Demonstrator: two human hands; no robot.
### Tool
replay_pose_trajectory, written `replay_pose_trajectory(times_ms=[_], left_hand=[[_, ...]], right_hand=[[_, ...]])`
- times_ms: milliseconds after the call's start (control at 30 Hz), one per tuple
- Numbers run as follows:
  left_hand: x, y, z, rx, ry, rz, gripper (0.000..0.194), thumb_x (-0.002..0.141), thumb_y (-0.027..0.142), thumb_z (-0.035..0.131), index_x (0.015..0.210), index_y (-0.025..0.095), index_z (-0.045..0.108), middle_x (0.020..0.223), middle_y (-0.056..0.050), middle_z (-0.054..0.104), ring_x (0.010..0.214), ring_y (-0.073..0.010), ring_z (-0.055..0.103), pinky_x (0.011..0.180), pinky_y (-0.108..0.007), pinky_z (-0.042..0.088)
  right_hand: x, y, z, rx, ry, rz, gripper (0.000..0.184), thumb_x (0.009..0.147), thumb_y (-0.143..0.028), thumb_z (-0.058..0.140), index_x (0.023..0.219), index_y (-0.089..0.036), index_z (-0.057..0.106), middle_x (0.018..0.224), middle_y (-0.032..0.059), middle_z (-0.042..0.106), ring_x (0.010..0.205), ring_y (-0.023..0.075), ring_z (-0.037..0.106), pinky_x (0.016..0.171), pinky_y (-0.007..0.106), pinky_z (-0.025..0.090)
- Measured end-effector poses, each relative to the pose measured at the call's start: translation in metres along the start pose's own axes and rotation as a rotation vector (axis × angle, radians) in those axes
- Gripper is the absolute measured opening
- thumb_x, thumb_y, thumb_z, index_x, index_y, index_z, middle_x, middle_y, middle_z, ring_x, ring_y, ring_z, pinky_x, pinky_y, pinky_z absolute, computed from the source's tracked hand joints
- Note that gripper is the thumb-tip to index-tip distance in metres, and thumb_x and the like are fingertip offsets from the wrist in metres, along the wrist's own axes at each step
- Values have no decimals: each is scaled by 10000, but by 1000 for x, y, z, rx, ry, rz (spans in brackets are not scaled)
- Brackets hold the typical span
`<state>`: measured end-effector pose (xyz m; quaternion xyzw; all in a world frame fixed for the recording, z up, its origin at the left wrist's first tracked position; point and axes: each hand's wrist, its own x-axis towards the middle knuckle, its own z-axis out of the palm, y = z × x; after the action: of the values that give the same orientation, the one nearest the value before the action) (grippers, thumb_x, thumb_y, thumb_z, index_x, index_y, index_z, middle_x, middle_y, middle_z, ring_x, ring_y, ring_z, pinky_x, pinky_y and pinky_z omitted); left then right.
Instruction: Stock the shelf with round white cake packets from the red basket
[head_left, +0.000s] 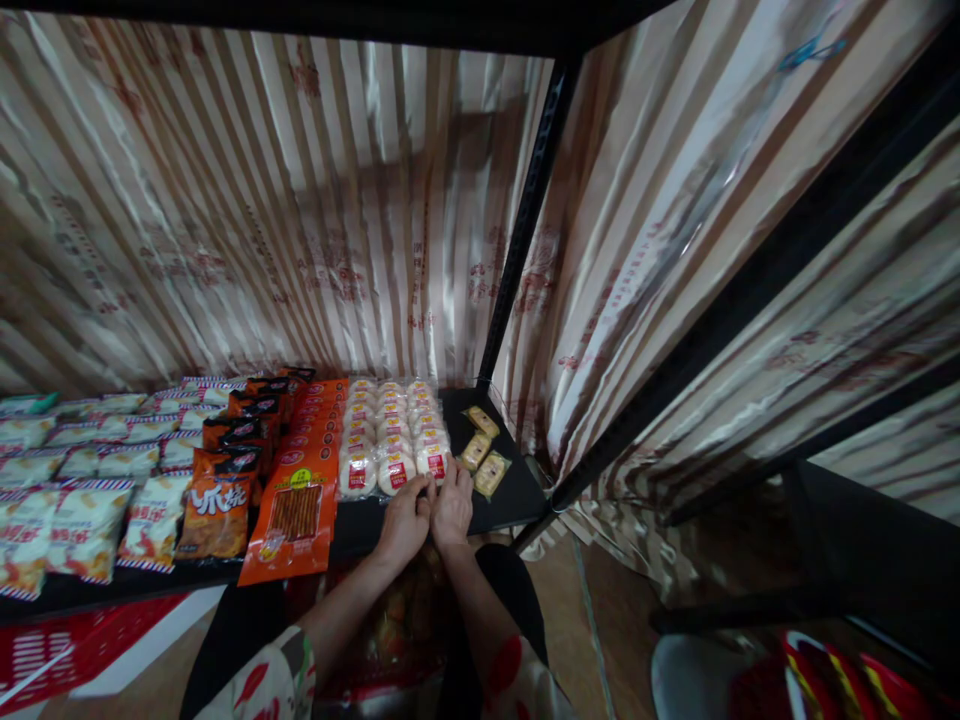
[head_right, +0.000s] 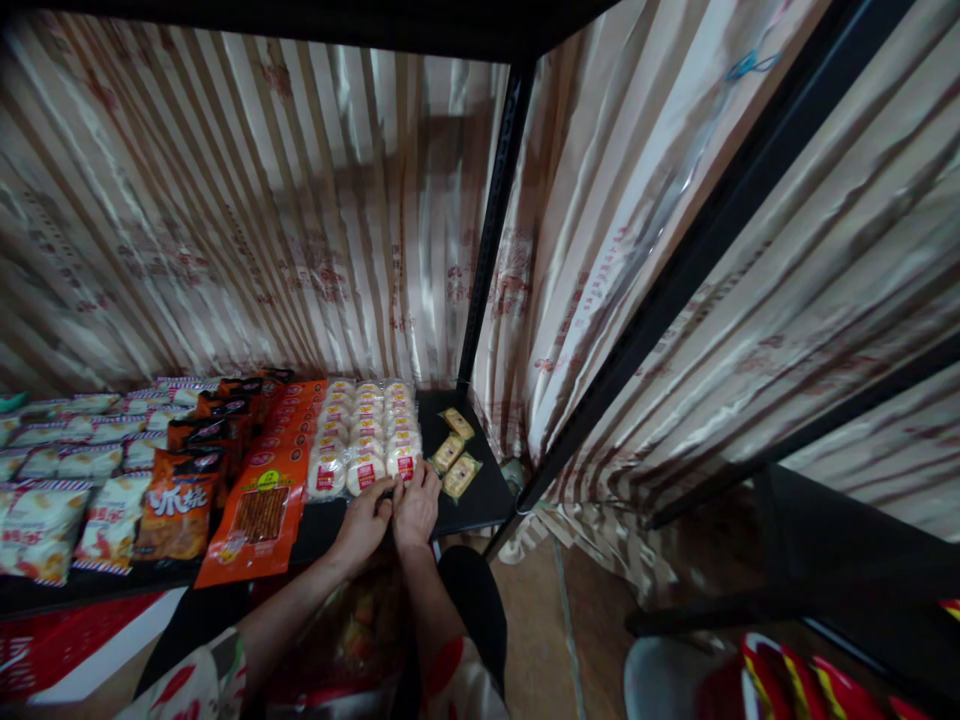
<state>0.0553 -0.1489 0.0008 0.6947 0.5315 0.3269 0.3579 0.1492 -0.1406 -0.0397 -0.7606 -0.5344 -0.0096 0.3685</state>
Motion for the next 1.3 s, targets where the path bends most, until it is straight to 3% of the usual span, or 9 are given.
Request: replay_pose_trajectory(times_ms=[333,767,1067,1300], left_hand=[[1,-1,5,-21,-38,-73,429,746,70,428,1151,139,552,1227,-84,562,1143,-172,503,1018,-319,351],[-8,2,4,-45,44,50,451,676,-20,416,1028,175,618,1130,-61,624,1076,-156,550,988,-322,386],[-35,-4,7,-41,54,65,321,708,37,405,902,163,628,955,-64,664,904,-143,599,866,-285,455],[-68,-18,1,61,39,118,296,738,89,348,807,183,620,865,-61,629,859,-163,560,839,-305,445]], right_hand=[[0,0,0,-6,-30,-22,415,830,-236,371,1226,-143,453,1171,142,477,1074,258,421,913,386,357],[-8,7,0,136,61,-80,403,838,-238,364,1219,-152,462,1229,141,432,1138,258,379,925,420,358],[-50,14,-3,290,82,-148,375,851,-215,332,1189,-136,474,1146,144,506,1104,228,438,914,429,380],[-101,13,-1,361,-37,-205,347,852,-210,329,1143,-174,515,1089,109,562,1032,199,505,875,378,419]])
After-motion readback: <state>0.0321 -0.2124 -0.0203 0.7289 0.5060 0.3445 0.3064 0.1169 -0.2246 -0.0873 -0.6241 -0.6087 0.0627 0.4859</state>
